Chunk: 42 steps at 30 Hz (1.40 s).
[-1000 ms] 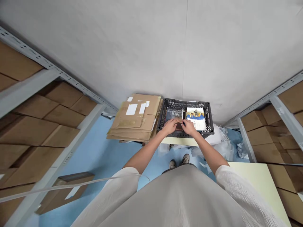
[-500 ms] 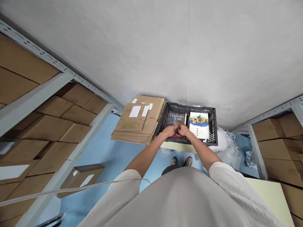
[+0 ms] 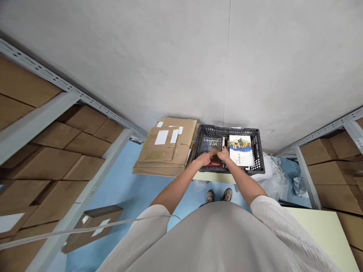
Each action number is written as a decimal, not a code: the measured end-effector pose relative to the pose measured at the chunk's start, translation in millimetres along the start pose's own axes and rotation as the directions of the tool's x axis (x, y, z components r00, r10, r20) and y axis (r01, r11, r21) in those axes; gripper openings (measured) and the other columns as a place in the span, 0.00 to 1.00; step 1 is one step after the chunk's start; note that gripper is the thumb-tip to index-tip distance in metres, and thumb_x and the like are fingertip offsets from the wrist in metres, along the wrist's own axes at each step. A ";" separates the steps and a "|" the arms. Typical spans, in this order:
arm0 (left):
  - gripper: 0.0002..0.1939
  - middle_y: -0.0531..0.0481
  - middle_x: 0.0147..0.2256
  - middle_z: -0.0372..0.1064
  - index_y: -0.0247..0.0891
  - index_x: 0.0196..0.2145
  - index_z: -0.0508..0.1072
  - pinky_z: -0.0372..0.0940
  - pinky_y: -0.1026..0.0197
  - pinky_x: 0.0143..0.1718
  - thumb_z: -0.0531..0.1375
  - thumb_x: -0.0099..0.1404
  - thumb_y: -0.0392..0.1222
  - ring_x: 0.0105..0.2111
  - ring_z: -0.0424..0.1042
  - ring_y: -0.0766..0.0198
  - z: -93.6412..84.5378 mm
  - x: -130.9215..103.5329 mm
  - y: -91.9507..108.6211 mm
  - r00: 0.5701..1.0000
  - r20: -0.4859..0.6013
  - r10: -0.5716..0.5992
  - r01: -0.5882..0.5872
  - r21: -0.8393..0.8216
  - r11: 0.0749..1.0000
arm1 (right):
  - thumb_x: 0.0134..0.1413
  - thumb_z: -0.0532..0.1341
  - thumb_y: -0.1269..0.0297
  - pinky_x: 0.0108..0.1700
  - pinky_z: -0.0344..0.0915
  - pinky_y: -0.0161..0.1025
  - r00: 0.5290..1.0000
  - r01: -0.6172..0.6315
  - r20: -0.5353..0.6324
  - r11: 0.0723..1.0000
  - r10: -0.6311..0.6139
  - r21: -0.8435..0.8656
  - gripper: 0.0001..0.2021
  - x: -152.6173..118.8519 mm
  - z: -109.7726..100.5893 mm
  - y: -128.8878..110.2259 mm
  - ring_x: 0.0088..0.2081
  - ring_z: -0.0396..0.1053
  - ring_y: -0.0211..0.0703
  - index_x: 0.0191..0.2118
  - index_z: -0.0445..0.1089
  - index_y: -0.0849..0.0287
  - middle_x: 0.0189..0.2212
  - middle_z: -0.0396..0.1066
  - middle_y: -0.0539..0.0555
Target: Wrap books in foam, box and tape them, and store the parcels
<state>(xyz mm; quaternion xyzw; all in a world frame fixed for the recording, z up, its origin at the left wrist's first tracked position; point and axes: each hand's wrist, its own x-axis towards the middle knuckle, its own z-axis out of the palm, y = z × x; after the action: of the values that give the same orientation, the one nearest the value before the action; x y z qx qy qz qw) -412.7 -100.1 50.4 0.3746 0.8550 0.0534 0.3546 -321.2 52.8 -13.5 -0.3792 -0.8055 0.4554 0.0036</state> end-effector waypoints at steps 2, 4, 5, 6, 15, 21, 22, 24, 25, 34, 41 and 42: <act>0.29 0.29 0.58 0.78 0.38 0.68 0.70 0.71 0.51 0.59 0.61 0.72 0.36 0.59 0.80 0.43 0.6 -2.2 0.7 1.000 0.007 0.009 -0.009 0.008 1.000 | 0.59 0.65 0.60 0.46 0.73 0.40 1.000 -0.021 -0.014 0.999 0.020 -0.048 0.16 0.5 -3.1 -4.5 0.45 0.80 0.52 0.51 0.75 0.59 0.46 0.82 0.62; 0.28 0.29 0.60 0.76 0.38 0.69 0.69 0.71 0.49 0.60 0.58 0.73 0.35 0.60 0.78 0.44 0.5 -4.7 2.4 1.000 -0.011 0.025 -0.025 0.026 0.999 | 0.62 0.63 0.60 0.47 0.72 0.40 1.000 -0.023 -0.017 0.994 0.021 -0.103 0.12 -0.3 -6.2 -10.9 0.46 0.79 0.53 0.48 0.75 0.59 0.45 0.82 0.62; 0.27 0.29 0.61 0.75 0.38 0.69 0.69 0.70 0.49 0.61 0.57 0.73 0.35 0.61 0.77 0.44 0.0 -6.0 3.4 0.999 -0.031 0.035 -0.034 0.035 0.999 | 0.63 0.62 0.60 0.47 0.72 0.41 1.000 -0.013 -0.020 0.992 0.011 -0.123 0.12 -1.4 -7.5 -14.2 0.45 0.79 0.53 0.48 0.74 0.59 0.46 0.82 0.63; 0.26 0.28 0.62 0.74 0.37 0.68 0.69 0.69 0.48 0.62 0.56 0.74 0.35 0.62 0.76 0.44 -0.8 -7.3 4.4 0.997 -0.057 0.045 -0.043 0.042 0.998 | 0.64 0.60 0.59 0.48 0.72 0.42 1.000 -0.005 -0.025 0.991 0.002 -0.134 0.14 -3.0 -8.7 -17.4 0.45 0.79 0.53 0.51 0.74 0.58 0.46 0.82 0.63; 0.31 0.29 0.76 0.53 0.37 0.74 0.61 0.58 0.37 0.72 0.55 0.76 0.39 0.73 0.60 0.36 -19.6 -11.2 4.8 0.920 -0.335 0.201 -0.225 -0.033 0.974 | 0.67 0.53 0.59 0.59 0.71 0.50 0.968 0.155 -0.188 0.986 -0.163 -0.057 0.21 -27.3 -60.6 -30.9 0.51 0.76 0.56 0.61 0.70 0.57 0.54 0.79 0.62; 0.35 0.33 0.80 0.41 0.37 0.78 0.52 0.56 0.42 0.75 0.54 0.78 0.43 0.78 0.49 0.42 -22.6 -4.7 32.6 0.814 -0.479 0.329 -0.448 -0.157 0.880 | 0.68 0.53 0.58 0.58 0.72 0.51 0.911 0.223 -0.364 0.974 -0.194 0.038 0.23 -63.1 -120.7 -16.1 0.49 0.76 0.55 0.62 0.70 0.59 0.51 0.80 0.61; 0.35 0.34 0.80 0.41 0.38 0.78 0.51 0.56 0.43 0.75 0.54 0.78 0.42 0.78 0.48 0.43 -21.4 -3.0 42.8 0.786 -0.504 0.357 -0.497 -0.173 0.850 | 0.69 0.53 0.58 0.57 0.72 0.50 0.900 0.227 -0.395 0.972 -0.183 0.068 0.23 -72.2 -130.4 -10.6 0.49 0.76 0.55 0.63 0.69 0.59 0.51 0.80 0.61; 0.34 0.36 0.78 0.46 0.40 0.78 0.51 0.54 0.44 0.76 0.53 0.78 0.41 0.78 0.50 0.47 -17.8 0.1 68.1 0.730 -0.534 0.426 -0.596 -0.192 0.780 | 0.69 0.54 0.56 0.58 0.73 0.50 0.871 0.241 -0.463 0.964 -0.164 0.113 0.23 -93.2 -150.6 2.6 0.50 0.76 0.55 0.64 0.69 0.59 0.52 0.80 0.61; 0.34 0.36 0.77 0.49 0.40 0.78 0.52 0.53 0.45 0.77 0.54 0.78 0.40 0.78 0.51 0.49 -15.3 0.9 82.7 0.702 -0.538 0.467 -0.642 -0.194 0.742 | 0.69 0.54 0.55 0.59 0.73 0.51 0.852 0.245 -0.501 0.961 -0.152 0.125 0.24 -105.2 -161.1 10.1 0.51 0.76 0.55 0.64 0.69 0.59 0.54 0.80 0.61; 0.32 0.38 0.71 0.59 0.43 0.74 0.60 0.55 0.46 0.76 0.58 0.75 0.36 0.74 0.59 0.49 42.4 -21.7 220.0 0.564 -0.377 0.734 -0.821 -0.166 0.546 | 0.65 0.58 0.49 0.53 0.75 0.51 0.683 0.157 -0.726 0.956 0.078 0.250 0.27 -238.6 -230.6 108.5 0.45 0.78 0.54 0.62 0.74 0.59 0.47 0.82 0.59; 0.32 0.38 0.68 0.64 0.42 0.70 0.67 0.62 0.48 0.72 0.59 0.70 0.31 0.68 0.66 0.52 147.6 -42.6 319.6 0.557 -0.119 0.822 -0.825 -0.200 0.529 | 0.60 0.57 0.54 0.56 0.73 0.49 0.543 -0.041 -0.784 0.942 0.301 0.333 0.23 -345.6 -246.6 221.8 0.47 0.77 0.53 0.55 0.79 0.58 0.49 0.82 0.57; 0.32 0.37 0.67 0.65 0.41 0.70 0.68 0.63 0.48 0.71 0.60 0.70 0.32 0.67 0.68 0.51 167.1 -46.4 335.9 0.571 -0.076 0.817 -0.810 -0.212 0.546 | 0.60 0.57 0.55 0.55 0.73 0.49 0.524 -0.105 -0.774 0.928 0.356 0.356 0.23 -361.3 -247.3 239.9 0.46 0.77 0.52 0.54 0.79 0.58 0.48 0.83 0.57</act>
<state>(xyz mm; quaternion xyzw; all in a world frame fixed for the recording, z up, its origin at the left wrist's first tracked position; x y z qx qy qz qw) -80.6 79.0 72.6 0.6862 0.5667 0.3010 0.3426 168.8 83.0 77.3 -0.6479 -0.5814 0.3233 0.3710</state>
